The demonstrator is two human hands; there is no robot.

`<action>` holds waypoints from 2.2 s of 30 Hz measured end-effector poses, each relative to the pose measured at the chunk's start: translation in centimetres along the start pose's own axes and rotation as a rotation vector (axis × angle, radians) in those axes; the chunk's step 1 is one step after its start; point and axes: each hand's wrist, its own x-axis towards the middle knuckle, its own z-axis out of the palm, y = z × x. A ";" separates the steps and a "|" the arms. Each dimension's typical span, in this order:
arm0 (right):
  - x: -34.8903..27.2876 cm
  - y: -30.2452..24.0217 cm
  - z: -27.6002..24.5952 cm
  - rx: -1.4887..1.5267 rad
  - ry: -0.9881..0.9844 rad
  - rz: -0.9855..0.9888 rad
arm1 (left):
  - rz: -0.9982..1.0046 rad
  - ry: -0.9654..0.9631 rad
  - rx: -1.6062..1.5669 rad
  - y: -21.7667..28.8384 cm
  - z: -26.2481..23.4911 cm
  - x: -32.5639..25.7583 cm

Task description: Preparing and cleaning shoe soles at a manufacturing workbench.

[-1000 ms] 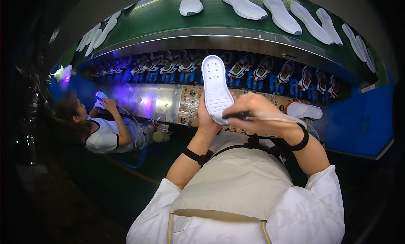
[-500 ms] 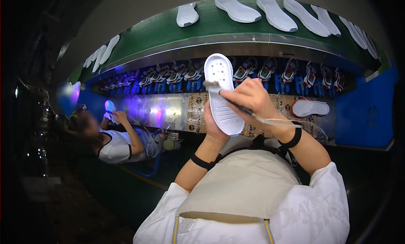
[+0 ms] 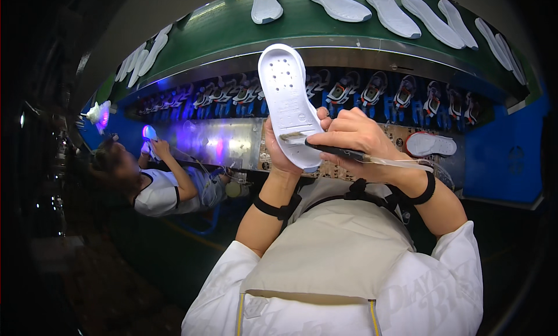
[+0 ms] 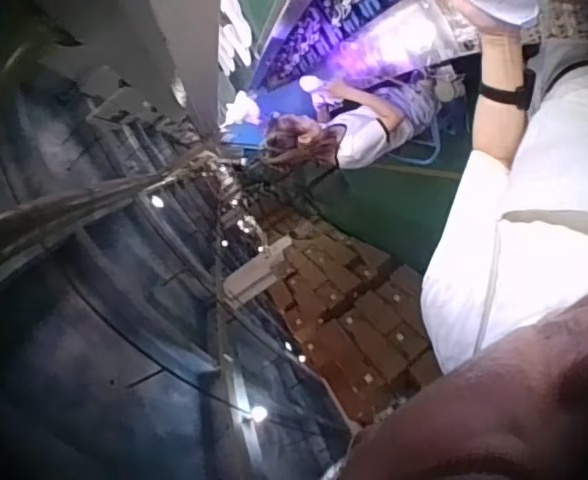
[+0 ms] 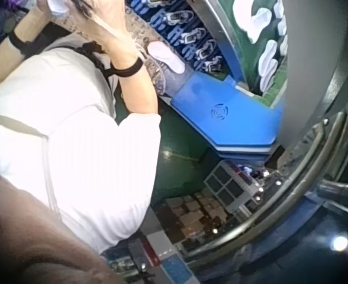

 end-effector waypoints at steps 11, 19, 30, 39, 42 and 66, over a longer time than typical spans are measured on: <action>0.7 -1.6 -1.5 0.089 -0.313 -0.174 | -0.056 -0.104 0.237 3.3 2.3 0.8; 0.6 -1.2 -1.8 0.090 -0.295 -0.123 | -0.160 -0.144 0.483 5.1 3.4 2.2; 0.7 -0.5 -2.3 0.168 -0.325 -0.179 | -0.423 0.010 0.679 7.2 4.4 4.1; 0.0 -0.7 -2.9 0.033 -0.226 -0.046 | -0.476 0.072 0.590 7.0 2.2 3.8; -0.9 -0.4 -2.0 0.049 -0.337 -0.086 | -0.481 0.032 0.655 8.4 1.3 4.2; -7.3 -0.5 4.0 -0.133 0.381 0.427 | -0.376 0.350 0.523 -6.4 -1.1 1.9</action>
